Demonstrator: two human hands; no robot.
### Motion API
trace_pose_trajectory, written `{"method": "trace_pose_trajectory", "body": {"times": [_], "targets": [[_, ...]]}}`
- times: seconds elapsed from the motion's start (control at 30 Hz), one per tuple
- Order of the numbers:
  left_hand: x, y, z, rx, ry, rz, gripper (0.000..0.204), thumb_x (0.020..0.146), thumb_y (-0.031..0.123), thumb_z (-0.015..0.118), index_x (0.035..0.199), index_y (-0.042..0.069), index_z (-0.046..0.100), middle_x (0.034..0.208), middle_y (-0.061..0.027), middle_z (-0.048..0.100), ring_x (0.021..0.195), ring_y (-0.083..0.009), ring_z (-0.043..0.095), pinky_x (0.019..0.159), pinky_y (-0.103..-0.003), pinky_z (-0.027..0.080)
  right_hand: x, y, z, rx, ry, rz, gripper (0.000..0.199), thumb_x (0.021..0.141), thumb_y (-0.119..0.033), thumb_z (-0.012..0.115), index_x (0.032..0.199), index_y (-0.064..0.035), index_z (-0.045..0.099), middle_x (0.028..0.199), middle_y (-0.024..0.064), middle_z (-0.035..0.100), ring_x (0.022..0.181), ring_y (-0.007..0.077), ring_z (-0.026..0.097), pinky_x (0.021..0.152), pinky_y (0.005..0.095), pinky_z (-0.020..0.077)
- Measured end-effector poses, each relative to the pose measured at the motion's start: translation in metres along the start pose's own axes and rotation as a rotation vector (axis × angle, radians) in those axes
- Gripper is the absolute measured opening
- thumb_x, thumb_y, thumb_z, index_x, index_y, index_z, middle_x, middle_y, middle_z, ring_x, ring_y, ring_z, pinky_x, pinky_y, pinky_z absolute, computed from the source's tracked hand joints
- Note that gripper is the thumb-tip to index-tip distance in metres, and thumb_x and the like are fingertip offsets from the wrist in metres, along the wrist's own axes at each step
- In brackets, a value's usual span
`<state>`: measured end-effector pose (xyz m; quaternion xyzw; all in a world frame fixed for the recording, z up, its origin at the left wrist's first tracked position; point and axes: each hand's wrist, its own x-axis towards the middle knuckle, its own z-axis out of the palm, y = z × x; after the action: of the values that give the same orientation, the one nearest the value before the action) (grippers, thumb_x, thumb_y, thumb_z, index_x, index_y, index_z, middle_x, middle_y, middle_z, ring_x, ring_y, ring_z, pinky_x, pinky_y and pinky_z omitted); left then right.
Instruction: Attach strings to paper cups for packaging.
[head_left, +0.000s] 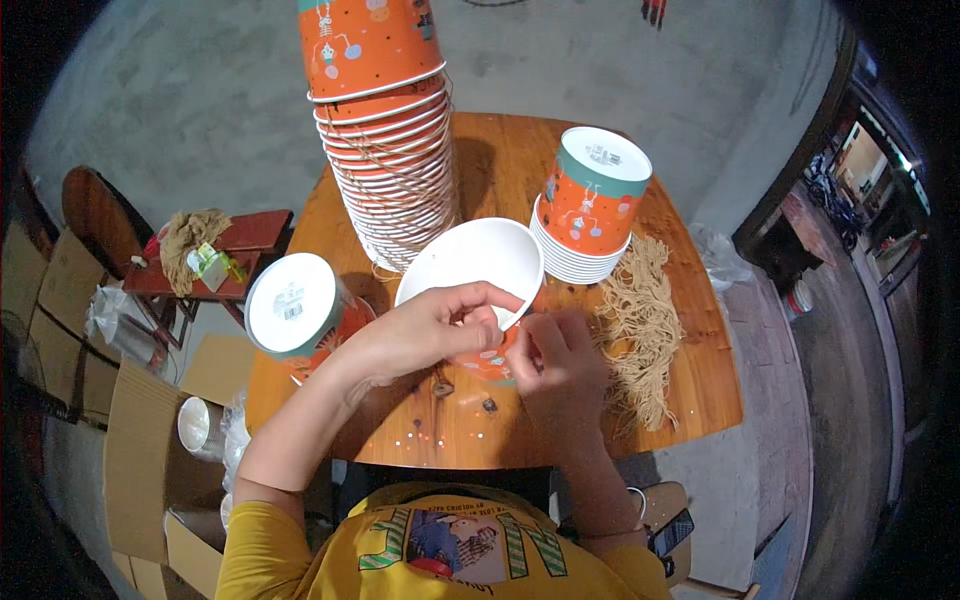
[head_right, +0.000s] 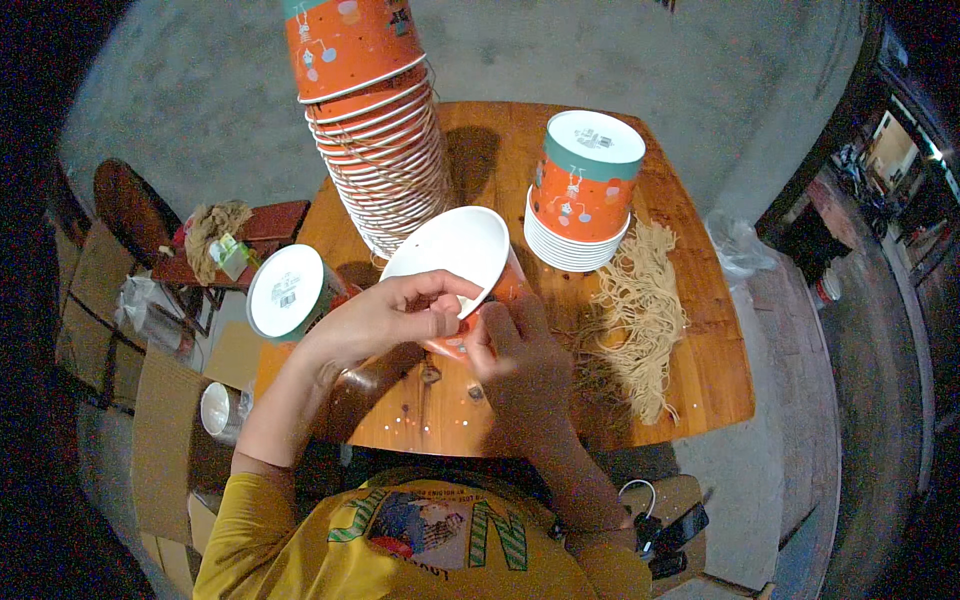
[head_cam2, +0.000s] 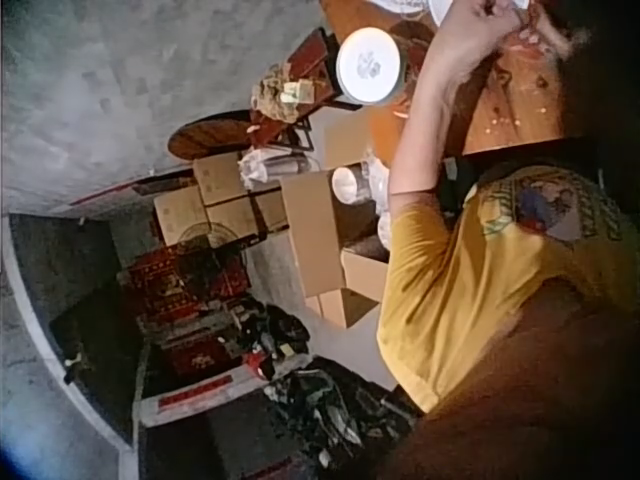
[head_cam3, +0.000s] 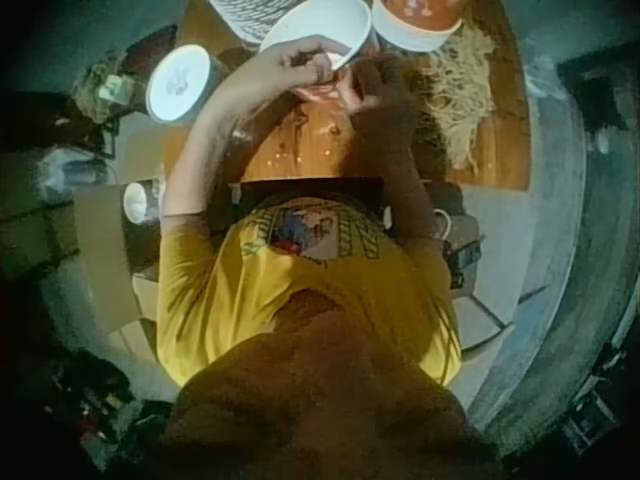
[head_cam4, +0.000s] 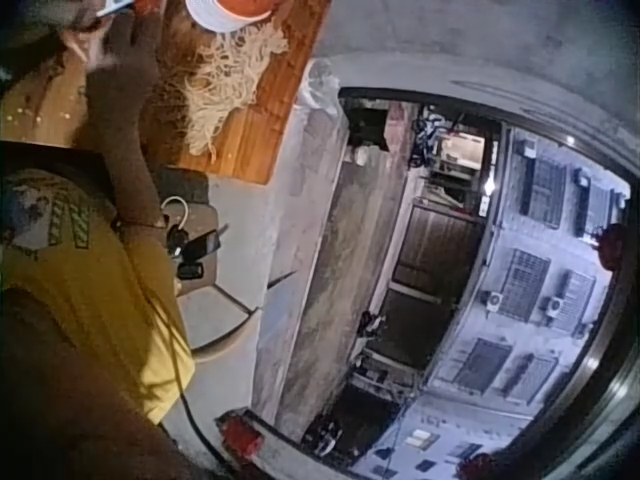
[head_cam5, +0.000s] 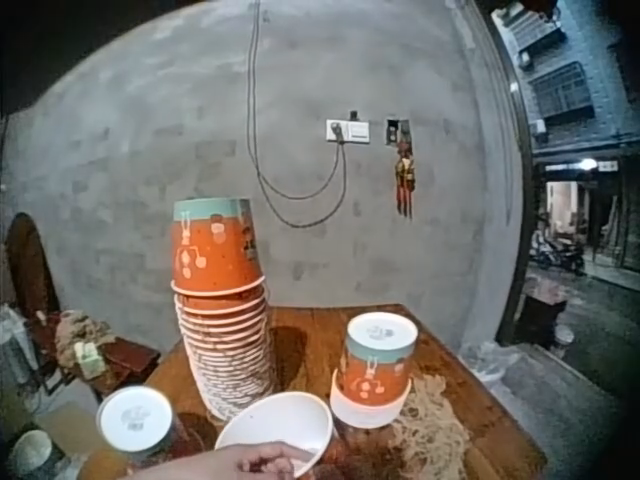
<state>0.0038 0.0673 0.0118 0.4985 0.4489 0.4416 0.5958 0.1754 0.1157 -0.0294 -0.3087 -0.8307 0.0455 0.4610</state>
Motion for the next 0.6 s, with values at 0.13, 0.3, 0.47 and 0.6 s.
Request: {"method": "trace_pose_trajectory", "body": {"times": [0.13, 0.3, 0.47, 0.6], "targets": [[0.011, -0.006, -0.003, 0.050, 0.094, -0.067, 0.022, 0.092, 0.010, 0.057, 0.112, 0.002, 0.058, 0.086, 0.0028, 0.056, 0.078, -0.0047, 0.050, 0.072, -0.018, 0.042, -0.005, 0.004, 0.008, 0.024, -0.018, -0.011, 0.015, 0.076, 0.002, 0.063, 0.084, -0.0059, 0.055, 0.079, 0.0108, 0.052, 0.060, 0.0248, 0.058, 0.049, 0.0344, 0.0476], [0.025, -0.031, -0.009, 0.167, 0.074, -0.025, 0.017, 0.095, 0.017, 0.056, 0.101, 0.001, 0.059, 0.085, 0.0004, 0.058, 0.079, -0.0070, 0.052, 0.072, -0.022, 0.044, -0.016, 0.015, 0.023, 0.120, -0.035, 0.084, 0.012, 0.078, 0.003, 0.061, 0.085, -0.0024, 0.053, 0.079, 0.0123, 0.052, 0.064, 0.0273, 0.058, 0.053, 0.0369, 0.0465], [0.031, -0.032, -0.002, 0.635, 0.166, -0.002, 0.017, 0.097, 0.021, 0.052, 0.096, 0.005, 0.053, 0.081, -0.0018, 0.053, 0.076, -0.0114, 0.050, 0.070, -0.027, 0.042, -0.019, 0.025, 0.030, 0.160, -0.040, 0.091, 0.012, 0.079, -0.001, 0.062, 0.088, -0.0034, 0.054, 0.079, 0.0128, 0.053, 0.065, 0.0289, 0.058, 0.055, 0.0379, 0.0484], [0.035, -0.034, -0.002, 0.886, 0.387, 0.331, 0.018, 0.097, 0.021, 0.050, 0.096, 0.003, 0.050, 0.079, -0.0105, 0.053, 0.075, -0.0193, 0.052, 0.069, -0.033, 0.044, -0.014, 0.021, 0.028, 0.419, -0.033, 0.362, 0.009, 0.084, -0.002, 0.062, 0.092, -0.0020, 0.057, 0.071, 0.0066, 0.053, 0.062, 0.0151, 0.054, 0.058, 0.0289, 0.0446]]}}
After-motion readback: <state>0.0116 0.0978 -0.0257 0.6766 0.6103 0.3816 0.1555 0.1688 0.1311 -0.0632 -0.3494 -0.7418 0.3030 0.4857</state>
